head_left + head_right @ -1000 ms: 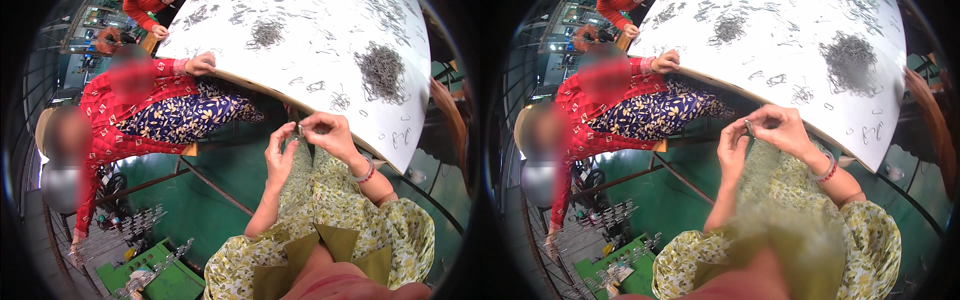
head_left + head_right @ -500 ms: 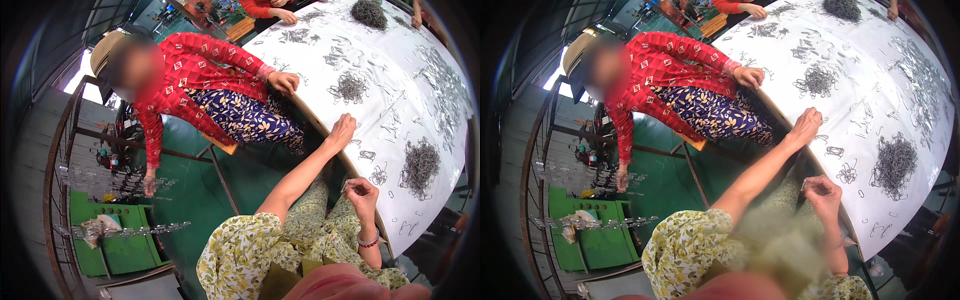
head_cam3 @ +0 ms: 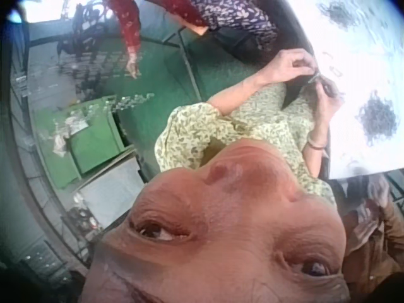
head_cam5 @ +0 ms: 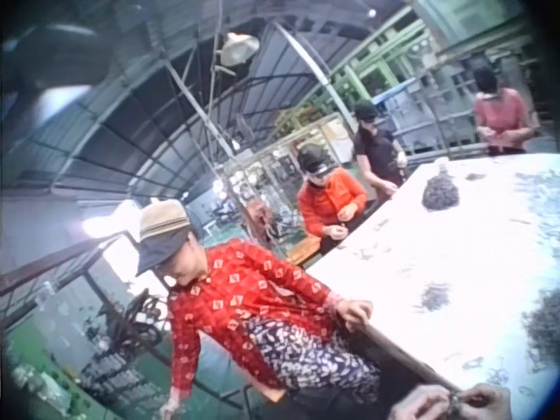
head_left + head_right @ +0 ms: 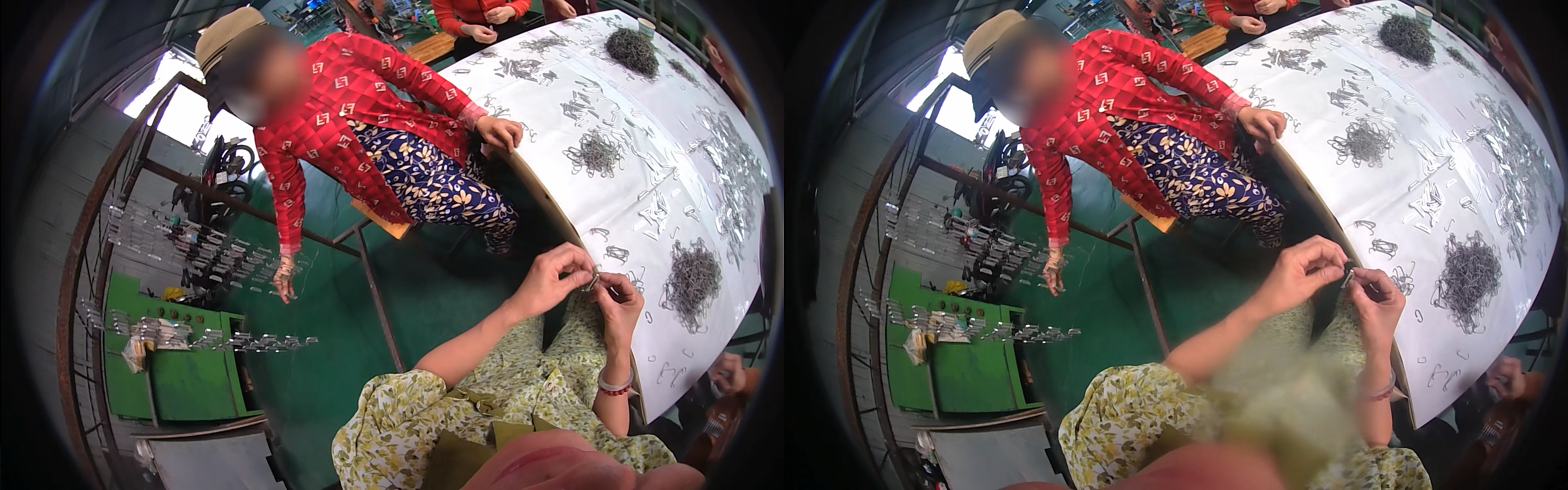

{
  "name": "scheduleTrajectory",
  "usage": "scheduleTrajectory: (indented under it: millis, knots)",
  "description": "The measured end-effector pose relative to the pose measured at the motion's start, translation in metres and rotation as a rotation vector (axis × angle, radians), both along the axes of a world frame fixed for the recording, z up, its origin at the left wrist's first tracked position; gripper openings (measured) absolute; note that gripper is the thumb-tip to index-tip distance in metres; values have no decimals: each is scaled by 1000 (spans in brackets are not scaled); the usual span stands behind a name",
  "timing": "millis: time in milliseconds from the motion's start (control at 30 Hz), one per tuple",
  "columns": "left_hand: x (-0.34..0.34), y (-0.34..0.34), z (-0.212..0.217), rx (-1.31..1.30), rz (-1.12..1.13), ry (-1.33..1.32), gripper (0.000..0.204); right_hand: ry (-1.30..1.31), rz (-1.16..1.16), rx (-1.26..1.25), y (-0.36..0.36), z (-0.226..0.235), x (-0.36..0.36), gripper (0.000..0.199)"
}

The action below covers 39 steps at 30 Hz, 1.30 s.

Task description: The person sits at a table and repeatedly picks up small metal clips, links them together by hand, and places the finished chains onto a nearby metal rack. Other workers are also assembling similar clips at the same table.

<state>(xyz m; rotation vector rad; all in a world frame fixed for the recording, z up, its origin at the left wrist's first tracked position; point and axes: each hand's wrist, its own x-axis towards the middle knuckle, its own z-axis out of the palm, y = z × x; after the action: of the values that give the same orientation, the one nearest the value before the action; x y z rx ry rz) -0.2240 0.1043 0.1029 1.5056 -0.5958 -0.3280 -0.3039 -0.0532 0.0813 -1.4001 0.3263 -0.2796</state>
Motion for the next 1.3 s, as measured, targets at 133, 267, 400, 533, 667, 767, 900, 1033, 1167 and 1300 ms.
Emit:
scheduleTrajectory:
  millis: [133, 267, 400, 533, 667, 767, 900, 1033, 1167, 1300]
  knots:
    - [-17, -2, -5, 21, 102, -226, 8, -46, 2, -29, 8, 7, -3, 15]
    - [-26, -9, -4, -19, 167, -220, 9, -110, -23, -105, 12, 11, -9, 14]
    - [-34, -20, -7, -41, 189, -156, 9, -201, -77, -250, 18, 15, -14, 20]
    - [-36, -27, -17, -80, 199, -12, 7, -234, -117, -461, 10, -1, -13, 33]
    - [-35, -29, -30, -203, 207, 21, 8, -151, -189, -456, -36, -7, -2, 28]
    - [-33, -39, -44, -195, 197, -25, 8, -78, -187, -740, -106, -24, 25, 21]
    - [-29, -45, -48, -146, 153, 91, 8, -140, -166, -1269, -192, -86, 72, 12]
    - [-21, -29, -43, -76, 170, -33, 6, -159, 3, -1414, -202, -133, 96, 5]
    - [-22, -21, -43, -55, 227, -123, 7, 24, 34, -1370, -186, -111, 91, 2]
    - [-32, -16, -44, -52, 253, -141, 10, 149, -2, -1239, -188, -121, 93, 9]
